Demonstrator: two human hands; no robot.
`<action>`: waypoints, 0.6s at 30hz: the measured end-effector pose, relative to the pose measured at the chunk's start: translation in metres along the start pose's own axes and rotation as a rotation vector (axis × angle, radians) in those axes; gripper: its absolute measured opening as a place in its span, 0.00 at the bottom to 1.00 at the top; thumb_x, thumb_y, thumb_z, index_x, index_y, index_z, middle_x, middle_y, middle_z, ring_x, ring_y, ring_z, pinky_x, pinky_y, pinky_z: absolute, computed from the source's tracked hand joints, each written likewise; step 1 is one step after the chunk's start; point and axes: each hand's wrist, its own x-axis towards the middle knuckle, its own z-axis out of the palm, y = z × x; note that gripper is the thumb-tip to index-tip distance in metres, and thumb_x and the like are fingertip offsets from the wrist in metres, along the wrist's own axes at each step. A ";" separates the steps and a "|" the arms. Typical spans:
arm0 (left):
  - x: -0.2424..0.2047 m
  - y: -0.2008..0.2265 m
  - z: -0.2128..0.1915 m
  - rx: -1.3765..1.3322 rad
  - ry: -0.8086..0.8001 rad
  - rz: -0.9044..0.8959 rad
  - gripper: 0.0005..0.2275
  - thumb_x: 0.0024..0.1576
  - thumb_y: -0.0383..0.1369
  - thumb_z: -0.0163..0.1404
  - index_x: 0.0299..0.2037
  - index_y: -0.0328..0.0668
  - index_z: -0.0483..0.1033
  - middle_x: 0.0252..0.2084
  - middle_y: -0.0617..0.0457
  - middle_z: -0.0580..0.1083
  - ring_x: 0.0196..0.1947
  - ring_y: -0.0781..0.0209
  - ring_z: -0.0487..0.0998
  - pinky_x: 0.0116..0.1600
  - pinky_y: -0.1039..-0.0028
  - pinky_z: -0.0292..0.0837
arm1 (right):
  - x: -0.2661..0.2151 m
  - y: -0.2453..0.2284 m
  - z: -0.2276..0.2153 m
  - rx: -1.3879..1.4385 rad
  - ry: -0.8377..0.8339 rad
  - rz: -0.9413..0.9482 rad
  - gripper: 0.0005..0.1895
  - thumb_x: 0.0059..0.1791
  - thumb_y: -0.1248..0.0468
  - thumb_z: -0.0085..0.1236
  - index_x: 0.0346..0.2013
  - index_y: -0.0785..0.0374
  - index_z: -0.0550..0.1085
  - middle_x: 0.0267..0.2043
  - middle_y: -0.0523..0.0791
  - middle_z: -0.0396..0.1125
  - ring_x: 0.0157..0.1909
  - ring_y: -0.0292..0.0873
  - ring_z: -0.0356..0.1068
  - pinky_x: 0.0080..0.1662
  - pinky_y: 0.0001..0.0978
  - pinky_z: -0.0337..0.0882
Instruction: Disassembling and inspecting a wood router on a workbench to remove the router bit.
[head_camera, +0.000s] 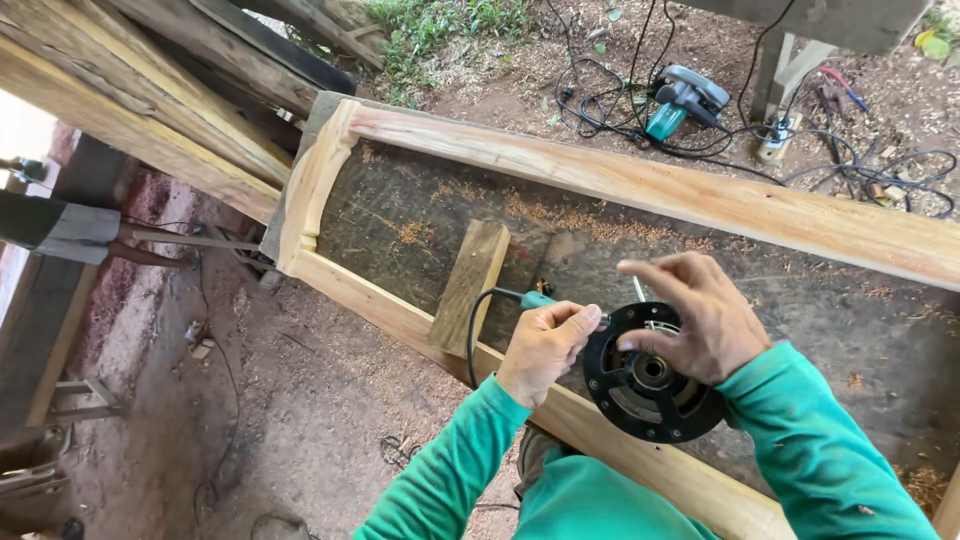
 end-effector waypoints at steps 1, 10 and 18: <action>-0.001 0.003 0.003 0.000 -0.005 -0.002 0.09 0.62 0.35 0.56 0.34 0.39 0.82 0.13 0.58 0.61 0.10 0.77 0.57 0.15 0.89 0.51 | 0.000 -0.002 -0.001 -0.003 0.001 0.005 0.46 0.33 0.38 0.73 0.65 0.38 0.71 0.48 0.46 0.66 0.54 0.57 0.69 0.55 0.52 0.71; 0.000 -0.001 0.016 0.030 -0.063 0.004 0.07 0.61 0.34 0.58 0.36 0.39 0.83 0.14 0.55 0.64 0.12 0.76 0.61 0.16 0.88 0.53 | -0.003 -0.007 -0.004 0.095 0.183 -0.321 0.13 0.47 0.51 0.64 0.43 0.51 0.80 0.38 0.42 0.71 0.42 0.51 0.72 0.43 0.45 0.73; -0.026 0.019 -0.009 -0.167 -0.148 0.114 0.11 0.65 0.22 0.40 0.56 0.25 0.67 0.46 0.39 0.73 0.38 0.58 0.81 0.40 0.72 0.84 | -0.009 0.008 0.006 0.253 0.221 -0.172 0.13 0.44 0.58 0.67 0.42 0.51 0.80 0.40 0.39 0.74 0.41 0.44 0.76 0.44 0.36 0.75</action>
